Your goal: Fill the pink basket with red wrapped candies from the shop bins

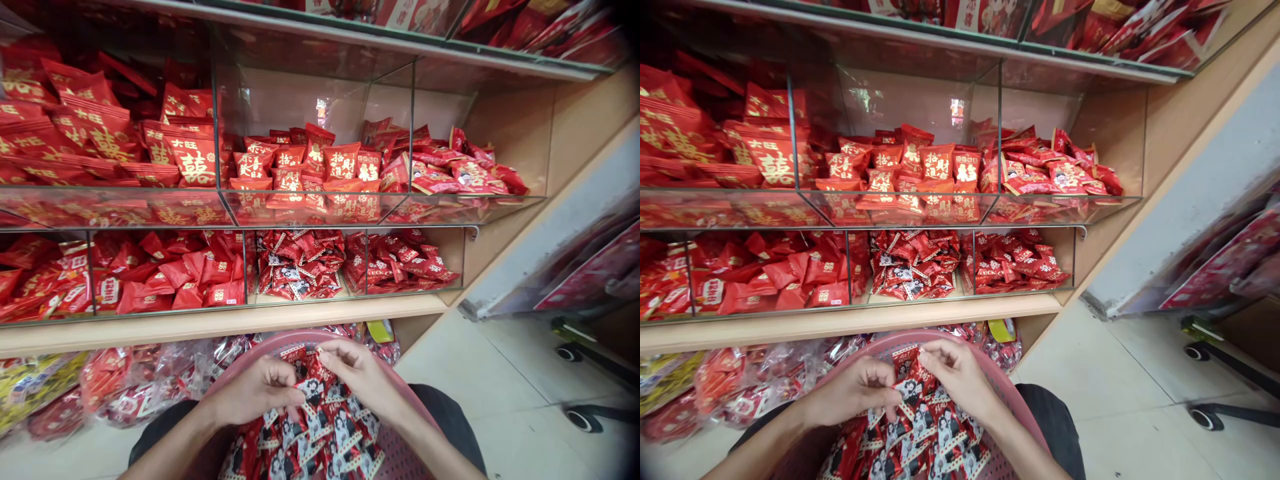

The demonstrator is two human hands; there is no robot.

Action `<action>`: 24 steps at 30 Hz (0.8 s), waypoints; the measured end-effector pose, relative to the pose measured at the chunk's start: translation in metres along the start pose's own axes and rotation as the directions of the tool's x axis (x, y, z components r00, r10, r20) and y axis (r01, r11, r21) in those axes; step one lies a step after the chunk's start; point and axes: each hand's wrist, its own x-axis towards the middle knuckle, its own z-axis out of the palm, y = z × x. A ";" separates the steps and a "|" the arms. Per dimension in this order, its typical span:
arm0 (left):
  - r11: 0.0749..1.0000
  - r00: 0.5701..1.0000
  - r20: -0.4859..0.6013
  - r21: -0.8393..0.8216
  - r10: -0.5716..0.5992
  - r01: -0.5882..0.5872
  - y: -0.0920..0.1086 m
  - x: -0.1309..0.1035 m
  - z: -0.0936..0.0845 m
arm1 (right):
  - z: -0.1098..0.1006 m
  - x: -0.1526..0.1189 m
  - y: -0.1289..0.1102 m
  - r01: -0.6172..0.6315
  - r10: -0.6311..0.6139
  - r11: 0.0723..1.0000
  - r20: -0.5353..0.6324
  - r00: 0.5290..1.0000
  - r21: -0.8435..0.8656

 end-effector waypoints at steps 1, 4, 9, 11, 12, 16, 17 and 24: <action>1.000 1.000 0.012 -0.015 0.002 -0.002 -0.001 0.000 0.001 | 0.001 0.000 0.001 -0.001 0.001 1.000 0.019 1.000 0.003; 0.999 1.000 0.024 -0.039 -0.012 0.013 -0.003 0.001 0.001 | 0.002 0.001 0.004 0.004 -0.003 1.000 0.034 0.999 -0.012; 1.000 1.000 0.000 -0.015 -0.011 0.011 -0.002 0.003 0.001 | 0.004 0.001 0.004 0.027 -0.029 0.999 -0.072 0.997 -0.032; 1.000 1.000 -0.030 0.002 -0.004 0.004 0.000 0.004 0.001 | 0.003 0.001 0.002 0.029 -0.030 1.000 -0.107 0.994 -0.010; 1.000 0.999 -0.043 0.008 -0.004 0.005 0.001 0.005 0.001 | 0.002 0.002 0.001 0.024 -0.024 1.000 -0.122 0.992 0.001; 1.000 0.999 -0.042 0.014 0.006 -0.005 0.008 0.008 0.003 | -0.002 0.003 0.000 0.028 -0.031 0.999 -0.140 0.990 -0.020; 1.000 0.999 -0.036 0.012 0.022 -0.022 0.010 0.008 0.005 | -0.002 0.003 0.000 0.041 -0.047 0.998 -0.125 0.991 -0.046; 0.993 0.995 -0.065 0.102 0.072 -0.065 0.024 0.010 0.017 | 0.009 -0.004 -0.001 0.089 -0.087 0.984 0.024 0.996 -0.152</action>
